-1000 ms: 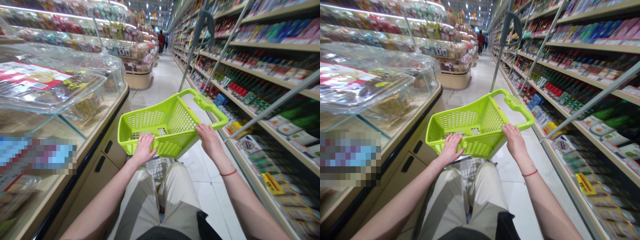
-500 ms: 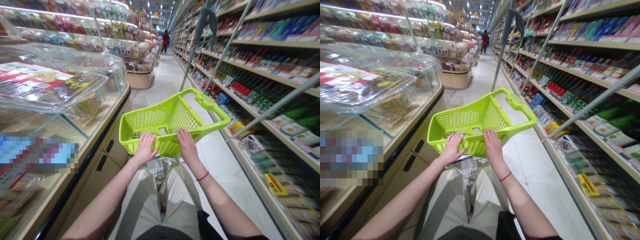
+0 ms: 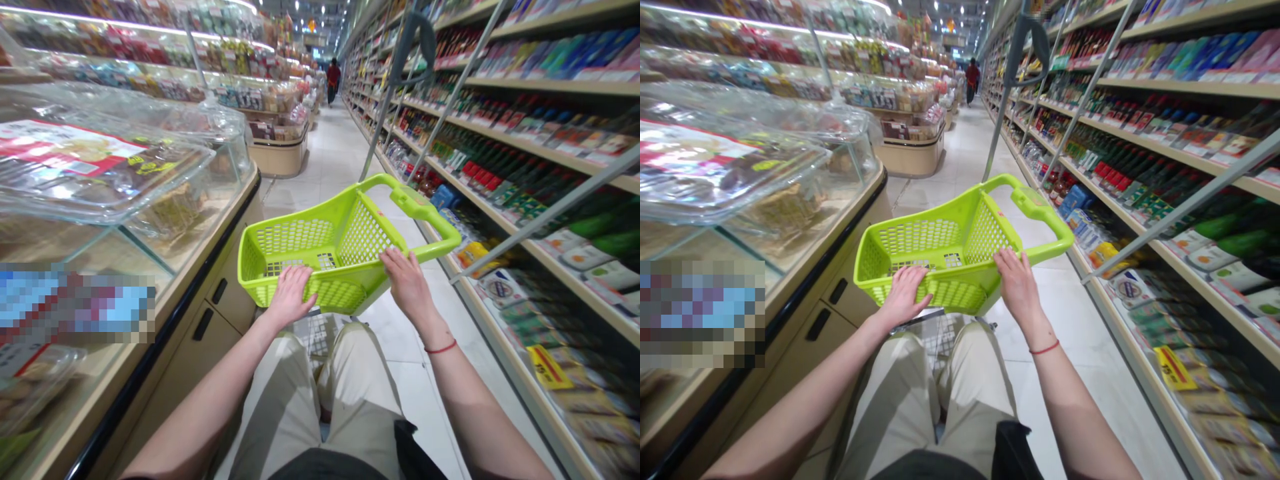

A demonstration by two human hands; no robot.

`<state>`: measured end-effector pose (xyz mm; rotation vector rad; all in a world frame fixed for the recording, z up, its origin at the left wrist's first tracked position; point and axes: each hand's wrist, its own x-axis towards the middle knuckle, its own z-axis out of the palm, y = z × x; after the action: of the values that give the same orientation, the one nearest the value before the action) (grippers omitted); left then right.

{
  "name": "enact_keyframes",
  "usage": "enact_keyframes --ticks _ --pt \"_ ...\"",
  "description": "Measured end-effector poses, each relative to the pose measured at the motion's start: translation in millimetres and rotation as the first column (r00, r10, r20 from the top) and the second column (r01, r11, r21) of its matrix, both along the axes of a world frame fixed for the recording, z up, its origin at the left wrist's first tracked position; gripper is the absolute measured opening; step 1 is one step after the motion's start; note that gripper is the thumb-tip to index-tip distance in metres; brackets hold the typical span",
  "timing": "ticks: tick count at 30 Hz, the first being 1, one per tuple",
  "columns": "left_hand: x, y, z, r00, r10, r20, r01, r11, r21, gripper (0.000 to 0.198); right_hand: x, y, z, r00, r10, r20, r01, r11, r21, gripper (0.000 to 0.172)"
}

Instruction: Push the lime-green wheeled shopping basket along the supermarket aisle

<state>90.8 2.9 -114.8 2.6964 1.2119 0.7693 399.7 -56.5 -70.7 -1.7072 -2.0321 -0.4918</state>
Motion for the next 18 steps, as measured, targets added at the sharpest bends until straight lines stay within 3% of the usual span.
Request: enact_keyframes --ticks 4,7,18 --pt "-0.1 -0.4 0.3 1.0 -0.001 0.009 0.001 1.0 0.007 0.054 24.9 -4.1 9.4 0.994 -0.106 -0.02 0.107 0.993 0.056 0.045" --pt "-0.4 -0.3 0.2 1.0 0.0 0.009 0.0 1.0 0.005 0.055 25.2 -4.8 7.6 0.992 -0.124 -0.02 0.125 0.989 0.077 0.045" --pt "0.2 -1.1 0.5 1.0 0.004 -0.002 -0.004 1.0 -0.026 0.055 -41.8 5.2 -18.9 1.0 -0.024 0.002 0.024 0.999 0.037 0.054"
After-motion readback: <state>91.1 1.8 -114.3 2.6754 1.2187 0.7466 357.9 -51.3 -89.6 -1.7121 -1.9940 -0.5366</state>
